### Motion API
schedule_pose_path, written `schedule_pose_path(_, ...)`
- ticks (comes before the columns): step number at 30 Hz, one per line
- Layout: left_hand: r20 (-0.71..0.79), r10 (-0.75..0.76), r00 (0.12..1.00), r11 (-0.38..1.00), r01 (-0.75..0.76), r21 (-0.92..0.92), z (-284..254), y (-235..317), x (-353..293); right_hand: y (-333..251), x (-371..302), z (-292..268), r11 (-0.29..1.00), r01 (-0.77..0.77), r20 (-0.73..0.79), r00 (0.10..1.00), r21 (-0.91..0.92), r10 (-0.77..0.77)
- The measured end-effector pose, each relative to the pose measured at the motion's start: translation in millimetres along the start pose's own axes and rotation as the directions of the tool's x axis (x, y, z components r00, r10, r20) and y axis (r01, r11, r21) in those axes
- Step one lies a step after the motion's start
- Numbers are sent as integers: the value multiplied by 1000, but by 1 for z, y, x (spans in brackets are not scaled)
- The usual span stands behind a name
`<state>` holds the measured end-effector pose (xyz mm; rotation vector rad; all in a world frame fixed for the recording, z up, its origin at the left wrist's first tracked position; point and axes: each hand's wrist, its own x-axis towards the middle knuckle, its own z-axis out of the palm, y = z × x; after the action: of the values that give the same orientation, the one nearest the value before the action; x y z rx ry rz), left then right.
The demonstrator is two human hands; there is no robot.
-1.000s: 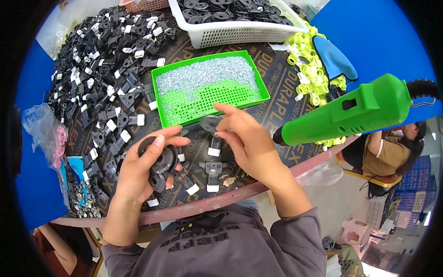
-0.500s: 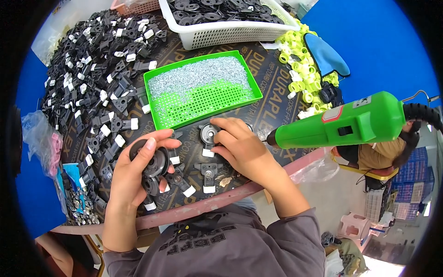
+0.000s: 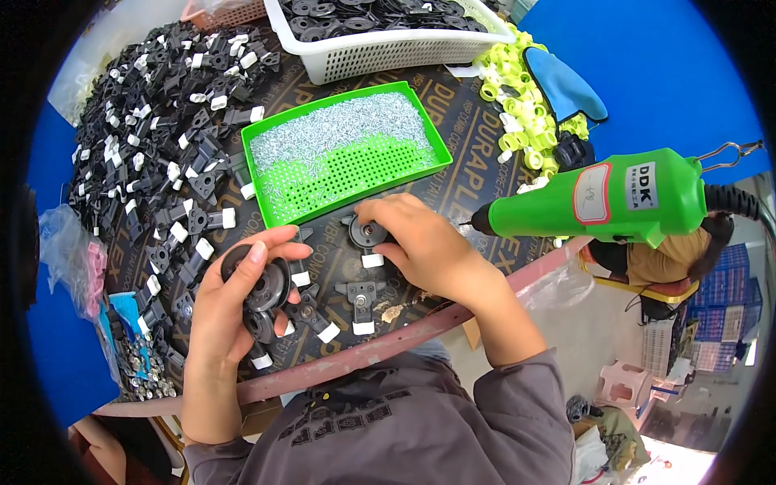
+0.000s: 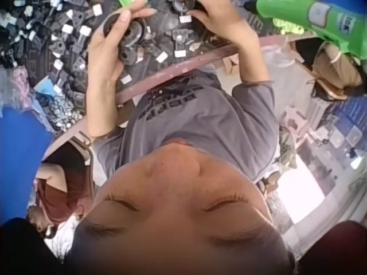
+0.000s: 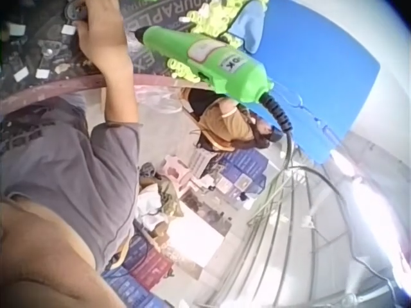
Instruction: The recorder is assembling small mechanical components by hand and using an electric screwdriver to secure them.
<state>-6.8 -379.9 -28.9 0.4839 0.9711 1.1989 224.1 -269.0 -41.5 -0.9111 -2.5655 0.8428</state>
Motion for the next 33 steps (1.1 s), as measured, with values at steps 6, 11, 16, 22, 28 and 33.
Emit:
schedule_pose_path(6,47,-48,998,999,48,-3,0,-2,0,2,2,0,990,-62,-17,998,123,65)
schedule_pose_path(11,78,-55,995,998,54,12,0,-2,0,7,1,-1,991,-9,-42,999,131,15)
schedule_pose_path(16,92,-62,994,998,61,22,-1,-3,0,10,2,1,994,57,-62,997,92,-52)
schedule_pose_path(22,141,-112,984,991,122,-62,-3,-2,-1,-17,0,4,990,85,-228,972,111,-58)
schedule_pose_path(28,159,-155,975,988,154,20,-1,-10,0,-58,18,22,907,213,-253,960,363,-124)
schedule_pose_path(33,180,-189,965,978,169,119,5,-10,0,-55,23,32,816,20,-171,981,578,97)
